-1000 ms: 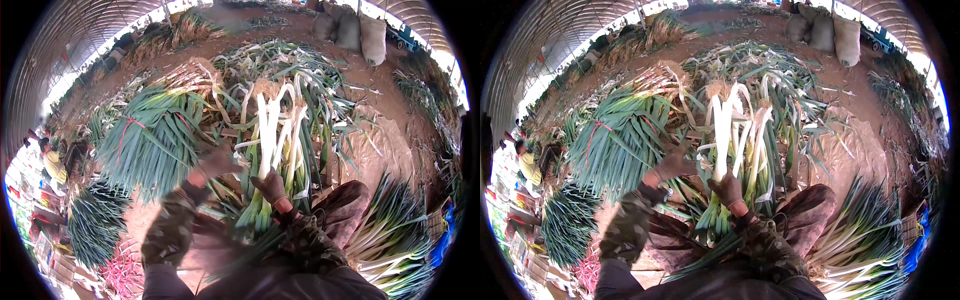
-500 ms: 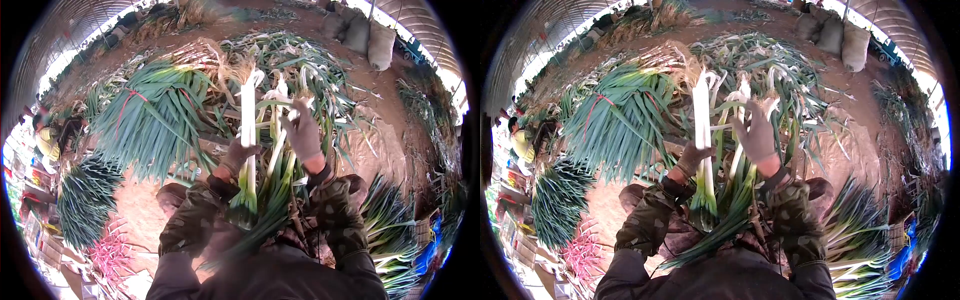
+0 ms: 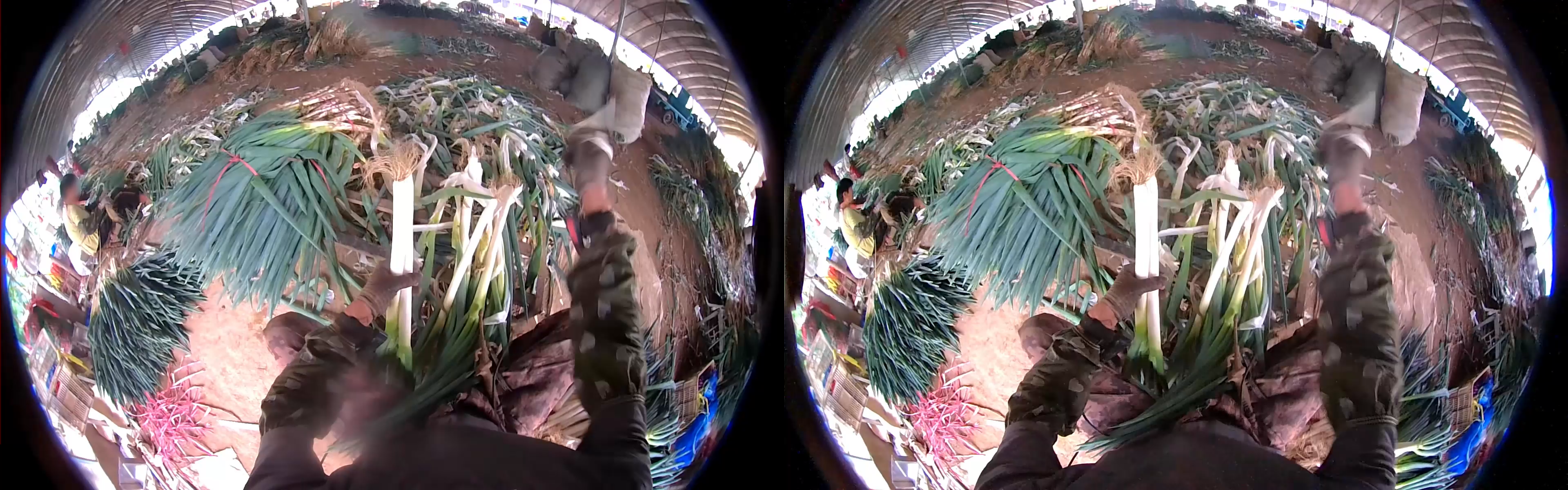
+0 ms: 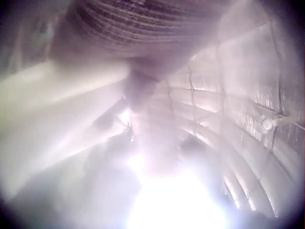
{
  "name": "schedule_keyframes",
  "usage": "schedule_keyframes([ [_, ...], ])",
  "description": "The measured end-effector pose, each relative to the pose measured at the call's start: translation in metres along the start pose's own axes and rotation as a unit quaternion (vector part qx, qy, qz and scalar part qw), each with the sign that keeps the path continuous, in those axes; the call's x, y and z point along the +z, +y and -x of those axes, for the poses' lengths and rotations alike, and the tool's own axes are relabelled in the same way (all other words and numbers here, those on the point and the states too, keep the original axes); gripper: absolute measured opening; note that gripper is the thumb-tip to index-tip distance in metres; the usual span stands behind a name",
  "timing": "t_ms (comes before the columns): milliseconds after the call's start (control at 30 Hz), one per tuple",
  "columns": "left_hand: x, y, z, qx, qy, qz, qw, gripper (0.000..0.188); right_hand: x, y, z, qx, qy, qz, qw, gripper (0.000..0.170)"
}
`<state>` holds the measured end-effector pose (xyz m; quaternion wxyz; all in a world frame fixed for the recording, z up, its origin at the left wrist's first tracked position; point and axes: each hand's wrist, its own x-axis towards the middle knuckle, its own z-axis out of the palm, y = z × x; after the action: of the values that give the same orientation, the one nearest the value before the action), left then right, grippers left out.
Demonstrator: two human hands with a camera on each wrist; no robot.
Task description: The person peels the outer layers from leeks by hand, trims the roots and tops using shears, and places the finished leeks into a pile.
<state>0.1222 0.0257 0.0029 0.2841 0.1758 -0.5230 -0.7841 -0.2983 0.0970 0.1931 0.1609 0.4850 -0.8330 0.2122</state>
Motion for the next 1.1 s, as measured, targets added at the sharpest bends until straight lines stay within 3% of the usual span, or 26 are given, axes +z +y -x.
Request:
schedule_keyframes([
  [33, 0.001, 0.006, -0.002, 0.000, -0.011, -0.002, 1.000, 0.021, 0.007, 0.019, 0.003, -0.013, 0.005, -0.049, 0.999, 0.047],
  [133, -0.003, 0.003, -0.013, -0.015, -0.022, -0.012, 1.000, 0.023, -0.034, -0.054, 0.072, -0.093, -0.179, 0.071, 0.977, 0.077],
  [167, 0.003, 0.009, -0.012, -0.030, -0.024, -0.008, 0.999, 0.024, -0.046, -0.071, 0.079, -0.108, -0.204, 0.100, 0.968, 0.088],
  [200, 0.010, 0.015, -0.011, -0.043, -0.026, -0.004, 0.999, 0.025, -0.036, -0.066, 0.078, -0.132, -0.159, 0.134, 0.969, 0.094],
  [267, 0.018, 0.014, -0.015, -0.057, -0.051, 0.009, 0.997, 0.026, -0.073, -0.099, 0.087, -0.165, -0.040, 0.045, 0.984, 0.091],
  [333, 0.031, 0.015, -0.017, -0.055, -0.069, 0.016, 0.996, 0.028, -0.088, -0.119, 0.096, -0.399, 0.033, -0.008, 0.916, 0.086],
  [367, 0.039, 0.020, -0.016, -0.070, -0.087, 0.015, 0.994, 0.027, -0.085, -0.129, 0.102, -0.453, 0.072, 0.100, 0.883, 0.084],
  [433, 0.056, 0.020, -0.016, -0.094, -0.150, 0.021, 0.984, 0.030, -0.078, -0.143, 0.118, -0.537, 0.149, 0.307, 0.772, 0.081],
  [500, 0.095, 0.044, -0.007, -0.094, -0.180, -0.077, 0.976, 0.033, -0.080, -0.139, 0.127, -0.580, 0.088, 0.269, 0.764, 0.066],
  [567, 0.117, 0.053, -0.002, -0.098, -0.248, -0.013, 0.964, 0.032, -0.084, -0.131, 0.129, -0.605, 0.057, 0.247, 0.755, 0.045],
  [633, 0.141, 0.063, 0.000, -0.089, -0.288, 0.003, 0.954, 0.032, -0.092, -0.115, 0.122, -0.569, 0.029, 0.196, 0.798, 0.031],
  [700, 0.151, 0.059, -0.022, -0.141, -0.298, -0.048, 0.943, 0.042, -0.121, -0.108, 0.122, -0.540, 0.063, 0.213, 0.811, 0.024],
  [767, 0.183, 0.084, -0.021, -0.123, -0.257, -0.137, 0.949, 0.067, -0.133, -0.067, 0.105, -0.492, 0.035, 0.200, 0.847, 0.019],
  [800, 0.190, 0.086, -0.028, -0.073, -0.238, -0.203, 0.947, 0.081, -0.143, -0.047, 0.094, -0.335, 0.015, 0.295, 0.895, 0.020],
  [833, 0.190, 0.060, -0.048, 0.094, -0.237, -0.315, 0.914, 0.091, -0.151, -0.027, 0.082, -0.173, -0.021, 0.415, 0.893, 0.022],
  [867, 0.201, 0.104, -0.028, -0.003, -0.226, -0.392, 0.892, 0.086, -0.166, 0.020, 0.076, -0.081, -0.025, 0.463, 0.882, 0.025],
  [900, 0.201, 0.094, -0.035, -0.018, -0.192, -0.503, 0.843, 0.080, -0.196, 0.082, 0.082, -0.057, 0.023, 0.452, 0.890, 0.029],
  [933, 0.183, 0.072, -0.056, 0.124, -0.111, -0.490, 0.856, 0.067, -0.234, 0.140, 0.091, -0.050, 0.072, 0.450, 0.889, 0.032],
  [967, 0.166, 0.051, -0.077, 0.279, -0.005, -0.484, 0.829, 0.054, -0.274, 0.198, 0.114, -0.058, 0.112, 0.446, 0.886, 0.036],
  [1000, 0.148, 0.029, -0.098, 0.399, 0.108, -0.481, 0.773, 0.043, -0.307, 0.247, 0.149, -0.067, 0.140, 0.450, 0.880, 0.040],
  [1033, 0.121, 0.038, -0.100, 0.394, 0.160, -0.600, 0.677, 0.038, -0.332, 0.293, 0.200, -0.073, 0.163, 0.460, 0.870, 0.043],
  [1067, 0.094, 0.050, -0.101, 0.381, 0.214, -0.702, 0.563, 0.034, -0.343, 0.246, 0.250, 0.123, 0.040, 0.483, 0.866, 0.045],
  [1100, 0.062, 0.038, -0.108, 0.312, 0.194, -0.684, 0.630, 0.032, -0.357, 0.342, 0.318, -0.014, 0.172, 0.544, 0.821, 0.049],
])
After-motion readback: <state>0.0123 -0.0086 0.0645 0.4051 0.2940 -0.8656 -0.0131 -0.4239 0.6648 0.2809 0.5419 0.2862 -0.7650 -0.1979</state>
